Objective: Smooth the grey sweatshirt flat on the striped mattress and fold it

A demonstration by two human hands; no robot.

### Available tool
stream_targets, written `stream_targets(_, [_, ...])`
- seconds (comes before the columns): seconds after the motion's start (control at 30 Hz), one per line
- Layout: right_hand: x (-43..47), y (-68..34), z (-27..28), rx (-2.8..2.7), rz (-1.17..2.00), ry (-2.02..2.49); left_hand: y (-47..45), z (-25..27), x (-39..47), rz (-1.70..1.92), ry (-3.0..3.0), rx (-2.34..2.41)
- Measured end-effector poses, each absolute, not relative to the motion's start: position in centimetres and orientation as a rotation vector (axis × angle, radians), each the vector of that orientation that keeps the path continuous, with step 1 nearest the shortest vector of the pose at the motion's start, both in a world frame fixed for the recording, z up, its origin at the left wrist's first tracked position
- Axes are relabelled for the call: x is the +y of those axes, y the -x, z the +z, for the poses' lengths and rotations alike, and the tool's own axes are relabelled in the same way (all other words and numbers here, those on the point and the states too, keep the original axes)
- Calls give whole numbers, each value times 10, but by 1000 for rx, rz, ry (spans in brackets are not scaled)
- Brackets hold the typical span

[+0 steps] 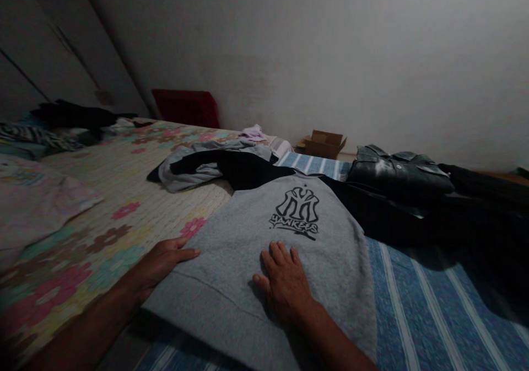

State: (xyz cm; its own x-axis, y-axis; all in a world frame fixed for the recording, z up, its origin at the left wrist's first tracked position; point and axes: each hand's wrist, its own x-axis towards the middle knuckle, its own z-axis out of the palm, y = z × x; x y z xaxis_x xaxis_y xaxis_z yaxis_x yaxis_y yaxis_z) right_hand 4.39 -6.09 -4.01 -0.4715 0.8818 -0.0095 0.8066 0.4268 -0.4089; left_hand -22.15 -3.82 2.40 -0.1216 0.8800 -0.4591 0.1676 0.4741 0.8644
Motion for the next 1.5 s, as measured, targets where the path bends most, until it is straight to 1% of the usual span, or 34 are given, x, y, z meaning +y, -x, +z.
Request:
stream_targets(0.17, [-55, -30, -42, -2524, 461, 1386, 223, 23, -36, 737, -993, 1648])
stream_targets(0.33, [-55, -26, -45, -2551, 542, 1359, 224, 29, -37, 635, -1042, 1706])
stream_targets(0.53, [-54, -28, -44, -2561, 538, 1347, 225, 33, -37, 501, -1304, 1895])
stream_targets(0.7, [-52, -23, -43, -2596, 517, 1335, 223, 33, -38, 496, -1281, 1828])
stream_targets(0.83, [-51, -10, -38, -2559, 487, 1281, 222, 32, -35, 459, -1435, 1904])
stream_targets(1.1, [-47, 5, -35, -2535, 515, 1206, 222, 34, -29, 363, -1540, 1952])
stream_targets(1.23, [-31, 13, -30, -2483, 445, 1219, 228, 27, -29, 351, -1574, 1949])
stream_targets(1.4, [-12, 25, -37, -2516, 412, 1204, 231, 20, -27, 320, -1578, 1920])
stream_targets(1.5, [-11, 27, -41, -2518, 424, 1220, 228, 20, -26, 227, -1687, 1981])
